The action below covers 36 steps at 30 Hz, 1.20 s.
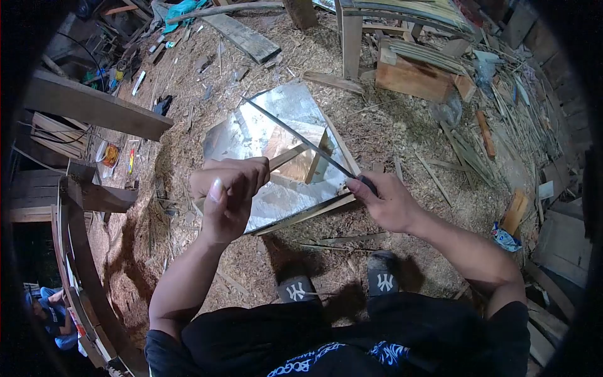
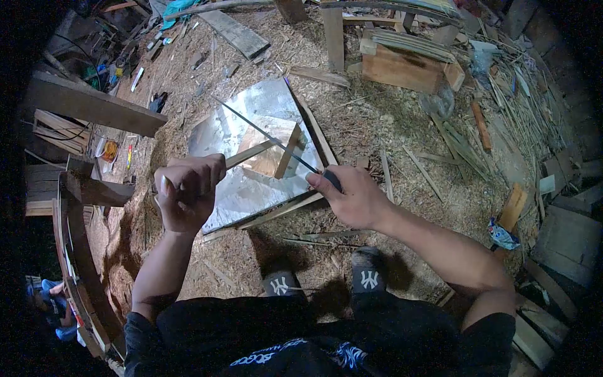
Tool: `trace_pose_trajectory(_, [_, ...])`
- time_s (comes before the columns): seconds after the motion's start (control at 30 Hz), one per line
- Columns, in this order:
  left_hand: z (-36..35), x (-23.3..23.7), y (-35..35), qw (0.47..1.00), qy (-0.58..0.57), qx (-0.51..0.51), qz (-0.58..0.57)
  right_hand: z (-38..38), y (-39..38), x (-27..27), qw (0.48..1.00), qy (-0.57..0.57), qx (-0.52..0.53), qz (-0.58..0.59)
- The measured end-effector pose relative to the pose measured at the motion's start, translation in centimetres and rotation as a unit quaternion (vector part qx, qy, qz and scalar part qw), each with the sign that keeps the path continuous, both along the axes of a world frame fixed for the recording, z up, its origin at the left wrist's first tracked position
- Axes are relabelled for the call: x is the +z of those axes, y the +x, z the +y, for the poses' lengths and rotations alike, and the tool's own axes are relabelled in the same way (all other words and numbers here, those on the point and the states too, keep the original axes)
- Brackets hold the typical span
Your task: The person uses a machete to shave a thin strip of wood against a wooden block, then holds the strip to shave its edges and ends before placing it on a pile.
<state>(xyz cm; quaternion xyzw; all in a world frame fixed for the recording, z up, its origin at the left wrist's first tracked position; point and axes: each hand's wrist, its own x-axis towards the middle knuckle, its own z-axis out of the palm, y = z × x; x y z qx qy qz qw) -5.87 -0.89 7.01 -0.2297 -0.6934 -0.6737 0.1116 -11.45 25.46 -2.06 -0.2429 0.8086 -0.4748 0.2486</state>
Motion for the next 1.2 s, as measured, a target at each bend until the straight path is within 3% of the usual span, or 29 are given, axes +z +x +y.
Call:
trace_pose_trajectory(0.4, [0.2,-1.8,0.3,0.992,0.127,-0.009,-0.011,-0.8,-0.1,-1.1,1.0,-0.014,0.005,0.012])
trace_pose_trajectory(0.57, [0.3,-1.9,0.7,0.995,0.095,-0.006,-0.008,-0.6,-0.4,1.0,0.999,-0.03,-0.005,0.027])
trace_pose_trajectory(0.73, [0.2,-2.1,0.6,0.995,0.096,0.003,-0.015,-0.8,0.1,-0.7,0.981,-0.155,0.003,0.115])
trace_pose_trajectory(0.8, [0.3,-2.3,0.4,0.991,0.129,0.013,-0.045,-1.1,0.6,-1.2,0.999,0.001,0.007,0.039])
trace_pose_trajectory(1.0, [0.7,-1.7,0.5,0.996,0.076,0.018,-0.032,-0.6,-0.4,0.4,0.999,0.003,0.024,0.038])
trace_pose_trajectory(1.13, [0.3,-1.9,0.4,0.997,0.074,0.017,-0.031,-0.7,0.0,1.2,0.991,-0.117,-0.006,0.062])
trace_pose_trajectory(1.2, [0.1,-2.2,0.4,0.994,0.103,0.006,-0.031,-1.2,0.5,-0.8,0.968,-0.181,-0.032,0.169])
